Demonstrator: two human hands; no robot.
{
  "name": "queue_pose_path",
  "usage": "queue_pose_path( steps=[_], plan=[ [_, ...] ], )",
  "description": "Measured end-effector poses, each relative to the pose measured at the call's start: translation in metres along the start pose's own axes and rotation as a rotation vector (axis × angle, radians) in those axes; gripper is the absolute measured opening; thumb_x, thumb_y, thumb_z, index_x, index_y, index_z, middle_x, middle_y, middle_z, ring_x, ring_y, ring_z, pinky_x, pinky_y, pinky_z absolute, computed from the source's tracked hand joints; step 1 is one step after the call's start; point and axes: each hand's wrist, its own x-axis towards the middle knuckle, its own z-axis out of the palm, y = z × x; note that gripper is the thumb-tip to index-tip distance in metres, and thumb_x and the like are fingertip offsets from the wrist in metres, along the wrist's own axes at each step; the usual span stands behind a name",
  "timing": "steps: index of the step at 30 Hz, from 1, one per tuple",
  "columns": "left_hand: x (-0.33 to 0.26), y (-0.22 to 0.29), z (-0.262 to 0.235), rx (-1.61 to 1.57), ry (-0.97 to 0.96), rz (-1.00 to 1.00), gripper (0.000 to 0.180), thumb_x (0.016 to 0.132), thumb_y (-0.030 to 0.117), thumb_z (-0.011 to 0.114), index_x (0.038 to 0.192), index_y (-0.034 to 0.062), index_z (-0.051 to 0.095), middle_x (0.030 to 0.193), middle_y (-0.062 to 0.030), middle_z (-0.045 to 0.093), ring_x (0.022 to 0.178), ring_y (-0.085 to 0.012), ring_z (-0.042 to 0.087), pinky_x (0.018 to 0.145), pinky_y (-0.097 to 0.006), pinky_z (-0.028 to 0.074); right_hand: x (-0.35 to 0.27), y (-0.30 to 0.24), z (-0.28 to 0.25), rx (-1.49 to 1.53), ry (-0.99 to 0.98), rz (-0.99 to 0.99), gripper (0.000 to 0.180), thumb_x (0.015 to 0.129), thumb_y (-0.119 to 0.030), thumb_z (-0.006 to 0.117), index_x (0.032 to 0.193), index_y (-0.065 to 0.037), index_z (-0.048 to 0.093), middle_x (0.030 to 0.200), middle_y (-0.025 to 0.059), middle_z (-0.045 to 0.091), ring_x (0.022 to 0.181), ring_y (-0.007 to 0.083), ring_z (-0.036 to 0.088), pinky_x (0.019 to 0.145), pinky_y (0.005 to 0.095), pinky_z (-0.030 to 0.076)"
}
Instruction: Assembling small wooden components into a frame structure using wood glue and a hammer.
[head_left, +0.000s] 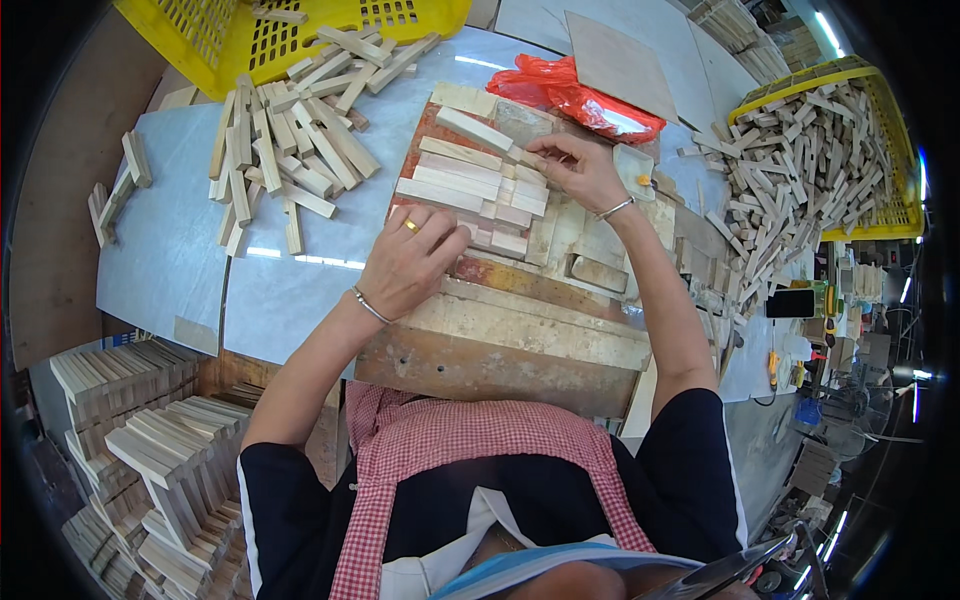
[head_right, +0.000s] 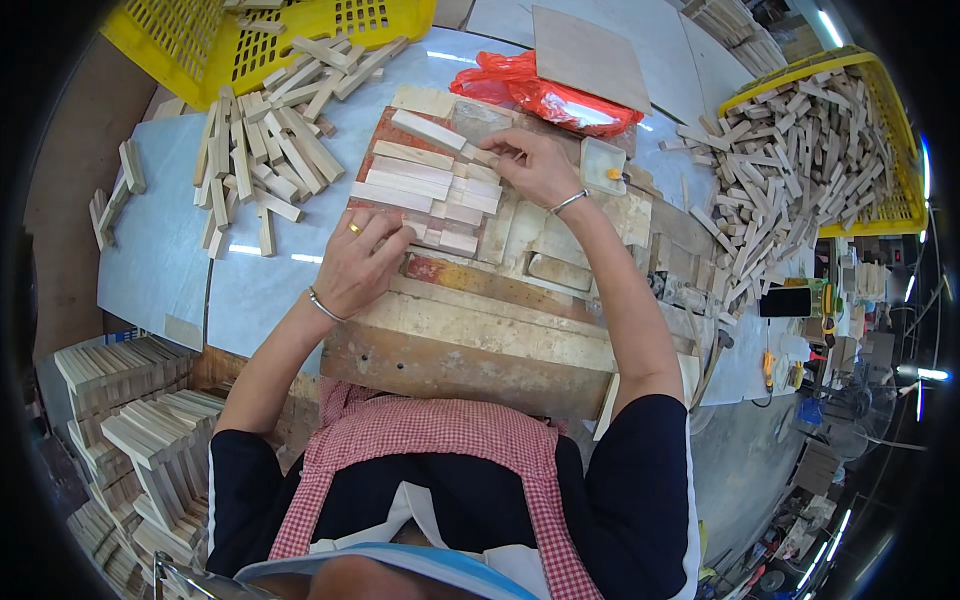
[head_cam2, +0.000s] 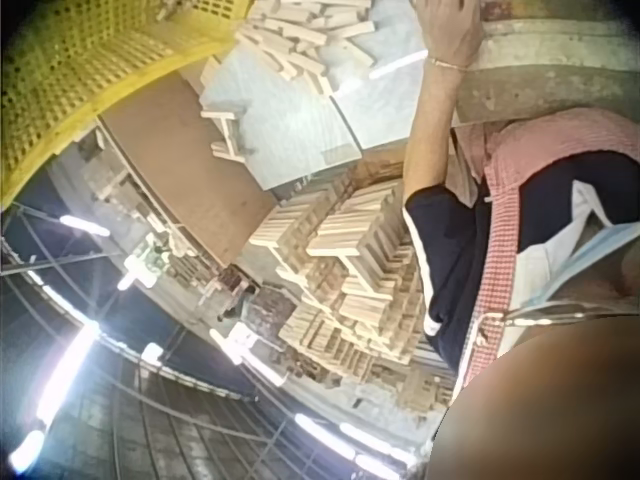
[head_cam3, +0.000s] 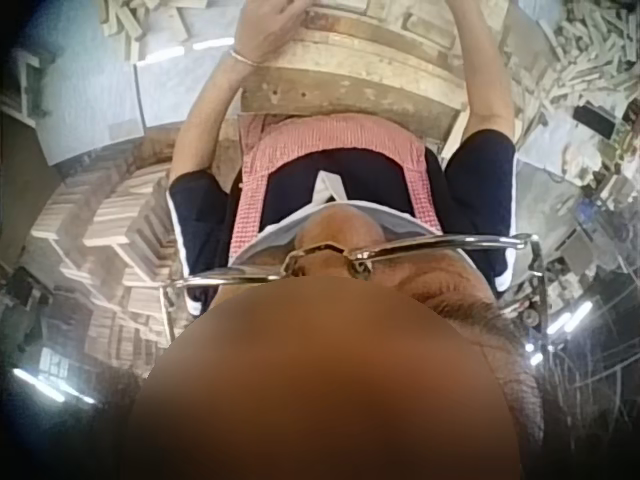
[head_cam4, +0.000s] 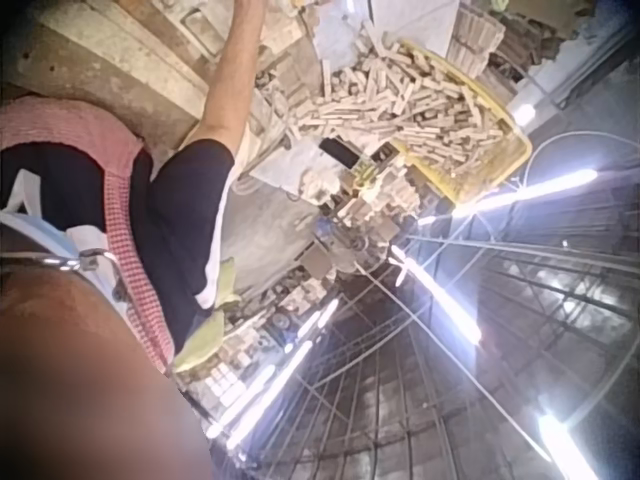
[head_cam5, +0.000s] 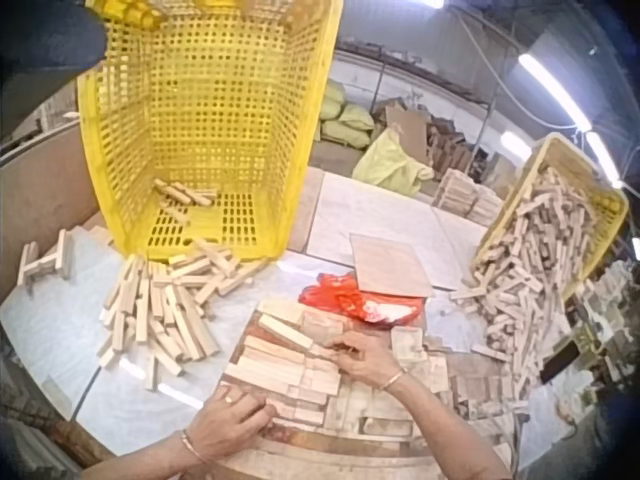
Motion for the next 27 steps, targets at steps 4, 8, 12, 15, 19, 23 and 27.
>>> queue_pose_path(
  steps=[4, 8, 12, 15, 19, 23, 27],
  plan=[
    [0.001, 0.001, 0.001, 0.061, 0.009, 0.027, 0.021, 0.072, 0.006, 0.059, 0.093, 0.0054, 0.057, 0.090, -0.0056, 0.053, 0.084, -0.0221, 0.052, 0.078, -0.036, 0.042, 0.001, -0.010, 0.001, 0.027, -0.051, 0.034, 0.023, 0.085, -0.008, 0.064, 0.107, -0.003, 0.067, 0.096, 0.0008, 0.066, 0.083, 0.0067, 0.056, 0.075, 0.0219, 0.046],
    [0.010, -0.002, 0.005, 0.097, 0.009, 0.036, 0.014, 0.075, 0.011, 0.054, 0.088, 0.0066, 0.055, 0.085, -0.0051, 0.050, 0.081, -0.0202, 0.052, 0.074, -0.033, 0.042, 0.008, -0.006, 0.003, -0.036, -0.103, 0.012, 0.021, 0.085, -0.005, 0.062, 0.104, -0.004, 0.069, 0.095, 0.0022, 0.067, 0.083, 0.0078, 0.057, 0.075, 0.0227, 0.046],
    [0.008, -0.003, 0.006, 0.042, -0.026, -0.014, 0.018, 0.071, 0.008, 0.061, 0.089, 0.0064, 0.058, 0.086, -0.0052, 0.053, 0.081, -0.0220, 0.052, 0.078, -0.035, 0.042, 0.019, -0.028, -0.002, -0.169, -0.132, 0.076, 0.020, 0.084, -0.004, 0.061, 0.102, -0.005, 0.070, 0.093, 0.0053, 0.067, 0.083, 0.0103, 0.059, 0.074, 0.0238, 0.047],
    [0.018, -0.026, -0.007, 0.007, 0.069, -0.074, 0.017, 0.074, 0.008, 0.063, 0.090, 0.0052, 0.058, 0.085, -0.0072, 0.054, 0.082, -0.0256, 0.053, 0.077, -0.038, 0.044, 0.052, -0.031, -0.001, -0.239, -0.078, -0.060, 0.019, 0.085, -0.008, 0.061, 0.102, -0.005, 0.069, 0.091, 0.0078, 0.068, 0.081, 0.0129, 0.061, 0.073, 0.0255, 0.048],
    [0.031, -0.100, -0.029, 0.127, 0.126, -0.293, 0.020, 0.080, 0.013, 0.064, 0.097, 0.0049, 0.058, 0.088, -0.0110, 0.055, 0.085, -0.0315, 0.055, 0.075, -0.039, 0.045, 0.123, -0.057, 0.021, -0.328, -0.068, -0.185, 0.021, 0.086, -0.017, 0.060, 0.102, -0.006, 0.069, 0.092, 0.0109, 0.069, 0.080, 0.0194, 0.064, 0.075, 0.0300, 0.050],
    [0.044, -0.152, -0.022, 0.394, 0.017, -0.462, 0.032, 0.079, 0.021, 0.069, 0.101, 0.0028, 0.056, 0.090, -0.0131, 0.055, 0.084, -0.0322, 0.057, 0.074, -0.039, 0.046, 0.202, -0.086, 0.071, -0.461, 0.008, -0.323, 0.026, 0.084, -0.025, 0.059, 0.101, -0.008, 0.069, 0.093, 0.0137, 0.068, 0.085, 0.0291, 0.065, 0.077, 0.0377, 0.050],
    [0.055, -0.173, -0.005, 0.429, -0.063, -0.545, 0.031, 0.075, 0.023, 0.071, 0.093, 0.0019, 0.057, 0.090, -0.0138, 0.056, 0.084, -0.0289, 0.058, 0.073, -0.038, 0.046, 0.247, -0.122, 0.117, -0.607, 0.003, -0.319, 0.034, 0.081, -0.021, 0.059, 0.113, -0.012, 0.065, 0.096, 0.0155, 0.068, 0.094, 0.0326, 0.063, 0.082, 0.0418, 0.050]
  ],
)
